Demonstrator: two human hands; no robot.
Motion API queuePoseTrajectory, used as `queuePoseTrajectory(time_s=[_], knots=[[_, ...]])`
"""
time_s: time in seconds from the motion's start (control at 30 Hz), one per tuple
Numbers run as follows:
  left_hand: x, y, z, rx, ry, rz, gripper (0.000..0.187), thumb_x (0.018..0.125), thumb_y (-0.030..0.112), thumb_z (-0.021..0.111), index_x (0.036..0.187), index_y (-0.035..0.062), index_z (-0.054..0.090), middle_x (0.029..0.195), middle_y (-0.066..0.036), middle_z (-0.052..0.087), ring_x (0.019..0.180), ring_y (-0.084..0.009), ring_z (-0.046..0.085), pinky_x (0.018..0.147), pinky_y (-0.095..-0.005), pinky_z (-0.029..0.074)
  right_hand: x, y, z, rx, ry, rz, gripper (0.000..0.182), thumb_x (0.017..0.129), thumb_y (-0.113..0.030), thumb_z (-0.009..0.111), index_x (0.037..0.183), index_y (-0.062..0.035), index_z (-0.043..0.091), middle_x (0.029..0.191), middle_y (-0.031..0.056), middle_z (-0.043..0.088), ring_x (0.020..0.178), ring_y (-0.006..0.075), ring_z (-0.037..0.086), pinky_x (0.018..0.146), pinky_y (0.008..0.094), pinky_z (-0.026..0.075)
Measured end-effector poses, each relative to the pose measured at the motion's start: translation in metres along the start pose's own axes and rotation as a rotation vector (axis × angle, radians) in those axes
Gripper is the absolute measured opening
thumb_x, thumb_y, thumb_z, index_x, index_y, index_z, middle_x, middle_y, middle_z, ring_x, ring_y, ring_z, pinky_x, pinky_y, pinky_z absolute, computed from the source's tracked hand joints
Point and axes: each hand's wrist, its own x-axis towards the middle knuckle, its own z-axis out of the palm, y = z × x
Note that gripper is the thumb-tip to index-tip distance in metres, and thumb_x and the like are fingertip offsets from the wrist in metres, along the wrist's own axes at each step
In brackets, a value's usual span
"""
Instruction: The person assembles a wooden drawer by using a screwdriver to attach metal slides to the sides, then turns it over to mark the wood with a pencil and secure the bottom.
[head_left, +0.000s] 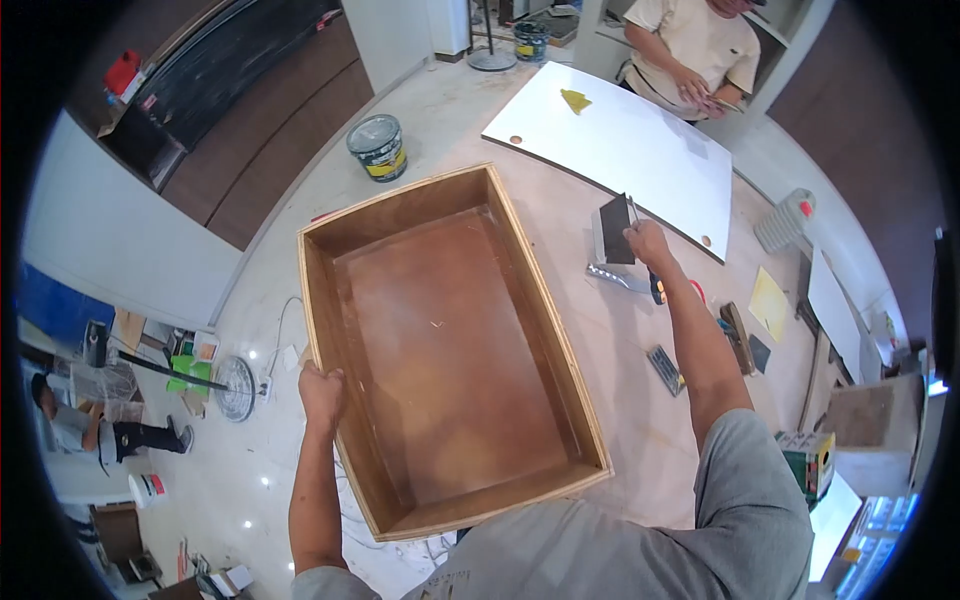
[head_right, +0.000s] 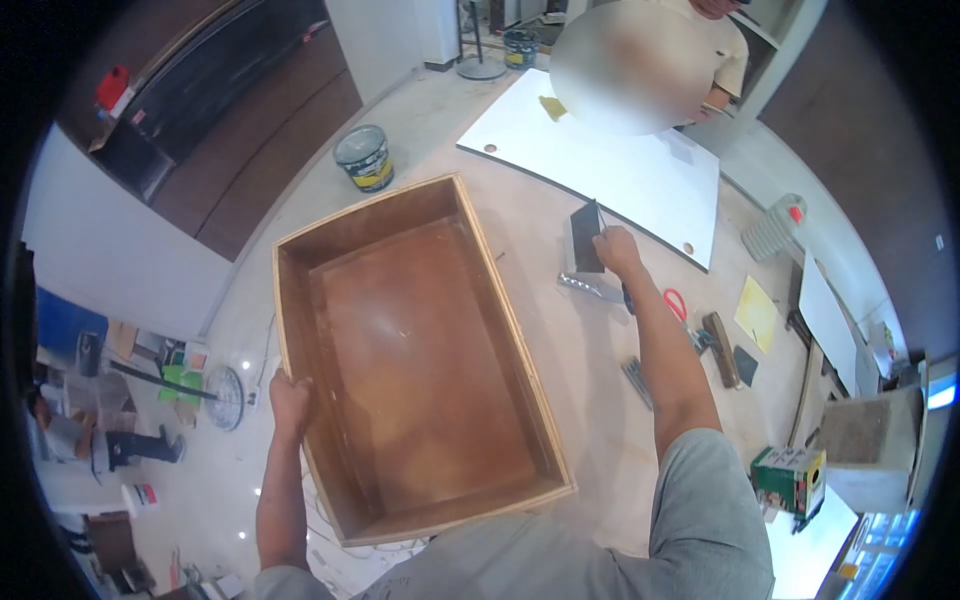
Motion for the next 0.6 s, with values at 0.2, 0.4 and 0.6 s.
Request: queuePoseTrajectory(time_s=[0.2,0.4,0.6], knots=[[0.001,-0.004,0.001,0.006,-0.006,0.046,0.025,0.078,0.002,0.061,0.101,-0.0077,0.060,0.094,-0.025,0.069,0.088,-0.0356,0.069,0.080,-0.0401,0.052,-0.051,0.003,-0.057,-0.009,0.184,0.156,0.031,0.078,-0.028,0.061,0.074,0.0011,0.069,0.080,0.0259,0.066,0.079,0.0430,0.064,0.076,0.0490,0.051],[-0.003,-0.013,0.001,0.231,0.161,0.185,0.029,0.078,0.007,0.065,0.103,-0.0067,0.060,0.089,-0.024,0.067,0.087,-0.0412,0.066,0.079,-0.0444,0.051,-0.093,0.024,-0.090,0.118,0.334,0.233,0.027,0.079,-0.025,0.067,0.074,0.0018,0.069,0.069,0.0181,0.066,0.064,0.0342,0.065,0.064,0.0429,0.051],[-0.045,0.110,0.032,0.332,0.079,0.719,0.021,0.081,0.015,0.066,0.098,0.0023,0.066,0.090,-0.016,0.067,0.093,-0.0360,0.062,0.090,-0.0473,0.045,-0.175,0.001,-0.111,0.592,0.344,0.397,0.025,0.083,-0.021,0.070,0.076,0.0029,0.070,0.057,0.0086,0.059,0.050,0.0168,0.057,0.051,0.0330,0.045]])
